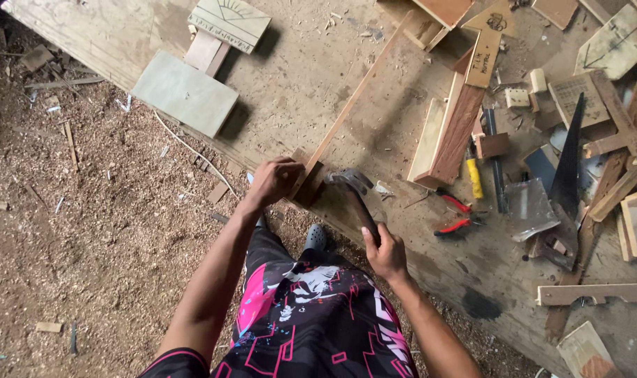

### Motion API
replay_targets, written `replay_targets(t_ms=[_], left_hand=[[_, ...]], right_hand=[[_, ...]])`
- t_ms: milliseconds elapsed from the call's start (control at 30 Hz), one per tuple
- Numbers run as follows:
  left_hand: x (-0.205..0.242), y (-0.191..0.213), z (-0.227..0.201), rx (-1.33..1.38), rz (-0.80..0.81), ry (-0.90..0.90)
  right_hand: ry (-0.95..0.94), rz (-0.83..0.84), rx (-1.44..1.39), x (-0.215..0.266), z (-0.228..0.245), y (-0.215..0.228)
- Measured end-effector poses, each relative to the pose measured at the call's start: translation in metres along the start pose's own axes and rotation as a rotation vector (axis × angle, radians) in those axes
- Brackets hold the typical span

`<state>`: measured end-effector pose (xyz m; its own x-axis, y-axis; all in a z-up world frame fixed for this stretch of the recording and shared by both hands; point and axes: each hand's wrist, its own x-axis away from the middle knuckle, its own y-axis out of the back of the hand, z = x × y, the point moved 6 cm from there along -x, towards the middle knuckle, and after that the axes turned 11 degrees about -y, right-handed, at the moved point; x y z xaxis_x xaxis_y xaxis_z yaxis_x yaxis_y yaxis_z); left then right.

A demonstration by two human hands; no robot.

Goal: The person assembles a small wooden object by hammering nails into a pre-drilled piece and attaching a long wooden stick. They use a hammer and a marker to complete the assembly on a cluttered workbench.

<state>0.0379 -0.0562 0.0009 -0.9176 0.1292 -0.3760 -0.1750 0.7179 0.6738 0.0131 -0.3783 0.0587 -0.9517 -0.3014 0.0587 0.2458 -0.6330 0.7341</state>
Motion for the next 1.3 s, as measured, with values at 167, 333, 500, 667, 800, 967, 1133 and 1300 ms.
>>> replay_targets(t_ms=[167,333,500,667,800,967,1133,1300], left_hand=[[-0.001,0.001,-0.008,-0.023,0.000,-0.064],[-0.003,0.003,-0.013,-0.064,-0.011,-0.030],[-0.003,0.005,-0.018,-0.122,0.005,-0.133],[0.000,0.002,-0.018,-0.106,-0.063,-0.120],[0.004,0.006,-0.023,-0.123,-0.117,-0.145],[0.003,0.011,-0.027,-0.092,-0.131,-0.124],[0.006,0.011,-0.028,-0.077,-0.147,-0.125],[0.004,0.011,-0.029,-0.063,-0.157,-0.137]], right_hand=[[0.028,0.001,-0.029,-0.006,0.018,-0.002],[0.077,-0.028,-0.005,-0.011,0.031,-0.005],[0.089,-0.037,0.106,-0.021,0.029,-0.013],[-0.081,0.158,0.214,-0.030,0.018,-0.032],[0.063,0.090,0.210,-0.036,0.036,-0.024],[0.078,0.050,0.166,-0.039,0.054,-0.011],[0.069,0.059,0.246,-0.033,0.068,-0.013],[0.118,0.052,0.216,-0.035,0.072,-0.010]])
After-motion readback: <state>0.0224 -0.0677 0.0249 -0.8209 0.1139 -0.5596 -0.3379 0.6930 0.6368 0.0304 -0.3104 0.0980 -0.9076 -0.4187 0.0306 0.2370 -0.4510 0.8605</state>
